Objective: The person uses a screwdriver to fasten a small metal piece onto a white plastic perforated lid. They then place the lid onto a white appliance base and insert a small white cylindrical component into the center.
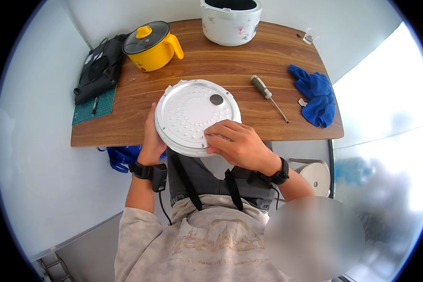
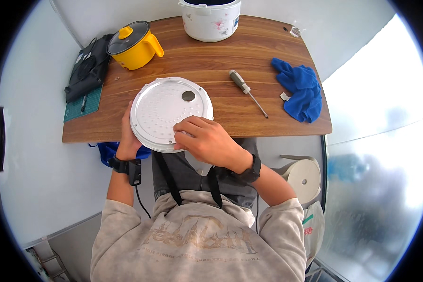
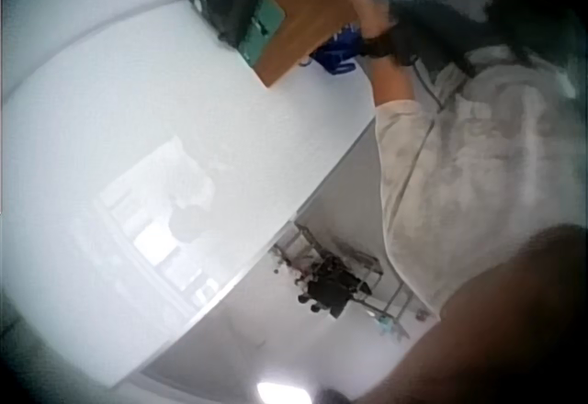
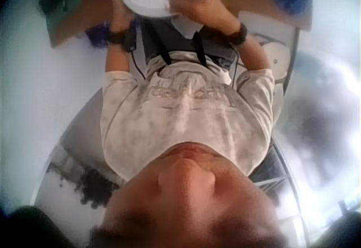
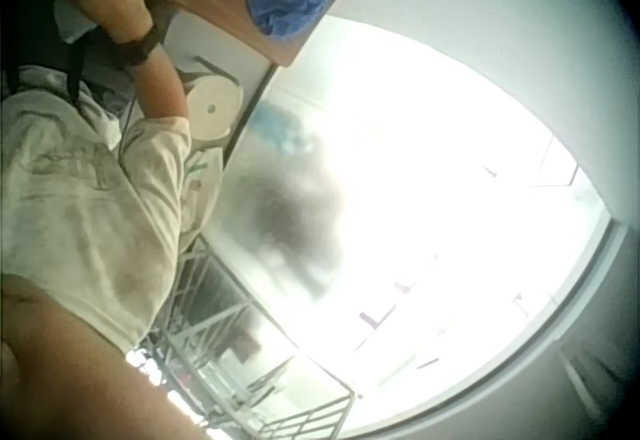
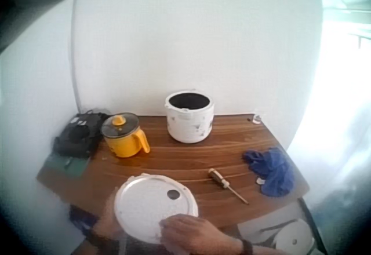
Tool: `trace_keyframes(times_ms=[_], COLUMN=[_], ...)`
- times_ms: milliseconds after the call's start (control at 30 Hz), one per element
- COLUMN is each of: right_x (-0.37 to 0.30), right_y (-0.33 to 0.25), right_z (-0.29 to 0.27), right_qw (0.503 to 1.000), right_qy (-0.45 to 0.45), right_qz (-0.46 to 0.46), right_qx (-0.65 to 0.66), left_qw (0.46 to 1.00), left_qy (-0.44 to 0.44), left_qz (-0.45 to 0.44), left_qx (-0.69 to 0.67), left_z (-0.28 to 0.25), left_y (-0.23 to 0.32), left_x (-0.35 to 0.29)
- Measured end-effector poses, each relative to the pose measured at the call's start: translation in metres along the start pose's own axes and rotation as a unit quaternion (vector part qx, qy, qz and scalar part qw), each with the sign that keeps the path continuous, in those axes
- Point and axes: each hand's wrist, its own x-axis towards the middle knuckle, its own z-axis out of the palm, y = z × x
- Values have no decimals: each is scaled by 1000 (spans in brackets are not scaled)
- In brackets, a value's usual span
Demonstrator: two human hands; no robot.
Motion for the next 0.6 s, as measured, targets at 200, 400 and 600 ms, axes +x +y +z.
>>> trace_keyframes(times_ms=[200,400,600], right_x=[-2,-7,-2], right_y=[1,2,-7], right_z=[6,7,-6], right_qw=[1000,1000,999], right_qy=[15,4,19], right_qz=[-15,-10,1], right_qx=[-12,-21,-41], left_qw=[999,998,993], left_qy=[-34,-53,-41], left_qz=[-14,23,60], left_qx=[-27,40,92], left_z=[2,-11,-22], left_y=[4,2,12], left_x=[-2,3,-11])
